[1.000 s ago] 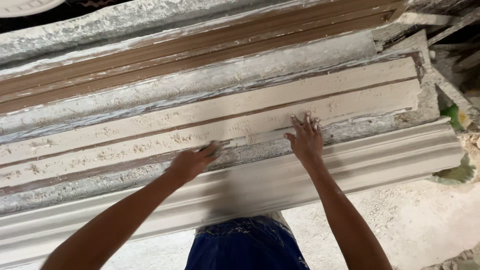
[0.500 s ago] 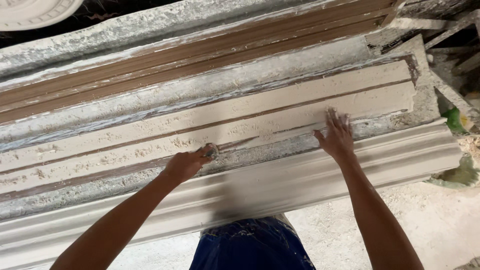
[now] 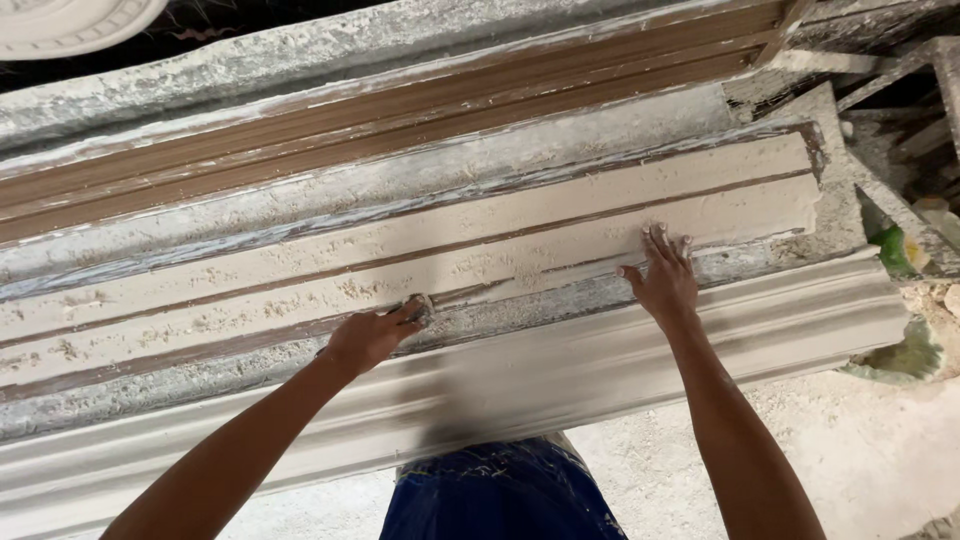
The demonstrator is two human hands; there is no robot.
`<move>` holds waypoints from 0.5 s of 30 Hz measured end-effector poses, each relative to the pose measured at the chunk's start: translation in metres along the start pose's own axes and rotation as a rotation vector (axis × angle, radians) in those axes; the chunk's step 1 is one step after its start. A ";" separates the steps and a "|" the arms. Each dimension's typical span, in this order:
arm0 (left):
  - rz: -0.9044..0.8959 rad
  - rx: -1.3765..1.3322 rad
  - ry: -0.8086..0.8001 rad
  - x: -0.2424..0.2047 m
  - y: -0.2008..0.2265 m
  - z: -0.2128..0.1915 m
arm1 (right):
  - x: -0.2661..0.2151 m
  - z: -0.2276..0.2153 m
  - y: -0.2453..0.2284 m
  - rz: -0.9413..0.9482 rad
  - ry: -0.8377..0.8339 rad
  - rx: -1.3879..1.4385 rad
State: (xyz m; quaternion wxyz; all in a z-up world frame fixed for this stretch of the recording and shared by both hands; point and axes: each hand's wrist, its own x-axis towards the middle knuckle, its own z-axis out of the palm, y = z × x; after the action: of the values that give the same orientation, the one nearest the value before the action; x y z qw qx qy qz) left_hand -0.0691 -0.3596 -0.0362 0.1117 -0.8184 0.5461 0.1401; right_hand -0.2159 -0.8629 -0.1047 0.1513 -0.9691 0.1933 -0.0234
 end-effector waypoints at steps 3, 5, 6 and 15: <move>-0.006 -0.193 -0.020 0.035 0.020 -0.006 | -0.001 0.002 0.001 0.006 -0.002 -0.015; 0.017 -0.257 0.033 0.088 0.045 -0.013 | 0.002 0.000 0.000 0.007 -0.004 -0.011; 0.025 -0.236 0.014 0.121 0.065 -0.018 | 0.000 -0.002 -0.002 0.012 -0.004 0.005; 0.021 -0.211 0.098 0.040 0.021 -0.002 | 0.001 -0.013 -0.009 0.059 -0.022 0.026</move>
State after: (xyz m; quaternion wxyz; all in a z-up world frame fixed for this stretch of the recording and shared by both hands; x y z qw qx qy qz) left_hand -0.0740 -0.4031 -0.0495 -0.0035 -0.8256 0.5416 0.1579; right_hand -0.2131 -0.8589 -0.0898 0.1667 -0.9611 0.2199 -0.0107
